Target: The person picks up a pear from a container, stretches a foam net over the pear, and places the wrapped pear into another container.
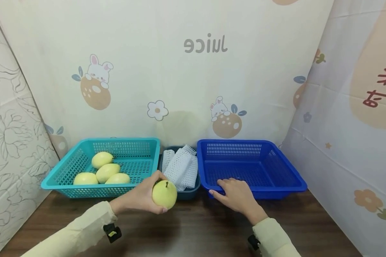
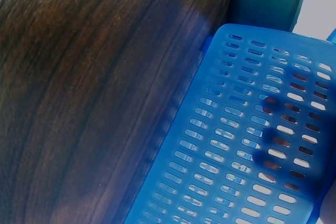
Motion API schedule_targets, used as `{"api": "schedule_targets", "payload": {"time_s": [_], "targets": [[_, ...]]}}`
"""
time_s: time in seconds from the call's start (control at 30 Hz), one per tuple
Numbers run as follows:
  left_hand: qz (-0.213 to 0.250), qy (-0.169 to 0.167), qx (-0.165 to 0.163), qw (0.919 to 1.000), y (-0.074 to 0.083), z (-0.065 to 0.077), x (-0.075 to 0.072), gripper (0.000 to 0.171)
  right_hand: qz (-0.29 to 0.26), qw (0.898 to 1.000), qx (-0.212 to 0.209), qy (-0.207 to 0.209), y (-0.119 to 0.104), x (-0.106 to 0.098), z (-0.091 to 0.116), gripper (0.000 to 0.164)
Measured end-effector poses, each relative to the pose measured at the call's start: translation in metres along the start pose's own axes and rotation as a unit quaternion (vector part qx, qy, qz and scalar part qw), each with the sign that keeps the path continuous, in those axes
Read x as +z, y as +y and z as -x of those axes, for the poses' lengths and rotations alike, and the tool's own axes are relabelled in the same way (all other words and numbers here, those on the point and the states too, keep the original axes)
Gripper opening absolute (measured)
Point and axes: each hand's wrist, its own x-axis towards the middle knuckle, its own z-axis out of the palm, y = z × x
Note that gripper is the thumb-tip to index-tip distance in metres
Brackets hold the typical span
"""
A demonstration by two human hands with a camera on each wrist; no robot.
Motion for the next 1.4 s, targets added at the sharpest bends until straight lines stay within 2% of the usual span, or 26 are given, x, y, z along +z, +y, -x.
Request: {"api": "schedule_targets", "payload": {"time_s": [0.3,0.47,0.6,0.93,1.4], "targets": [[0.027,-0.036,-0.019,0.9988,-0.02,0.004,0.034,0.069,-0.004,1.0,0.003,-0.004,0.0,0.0,-0.001,0.058],[0.023,-0.048,-0.018,0.9984,-0.032,0.003,0.046,0.068,-0.006,1.0,0.006,-0.002,-0.001,-0.002,0.0,0.054],[0.021,-0.046,-0.022,0.9985,-0.039,0.005,0.053,0.063,-0.005,1.0,0.007,-0.003,-0.001,-0.001,0.0,0.054],[0.017,-0.04,-0.053,0.9977,-0.046,0.012,0.058,0.064,-0.007,1.0,0.008,-0.001,0.002,0.0,-0.001,0.057],[0.021,-0.039,-0.075,0.9962,-0.049,0.019,0.056,0.065,-0.009,1.0,0.008,-0.004,0.001,-0.001,-0.001,0.057]]}}
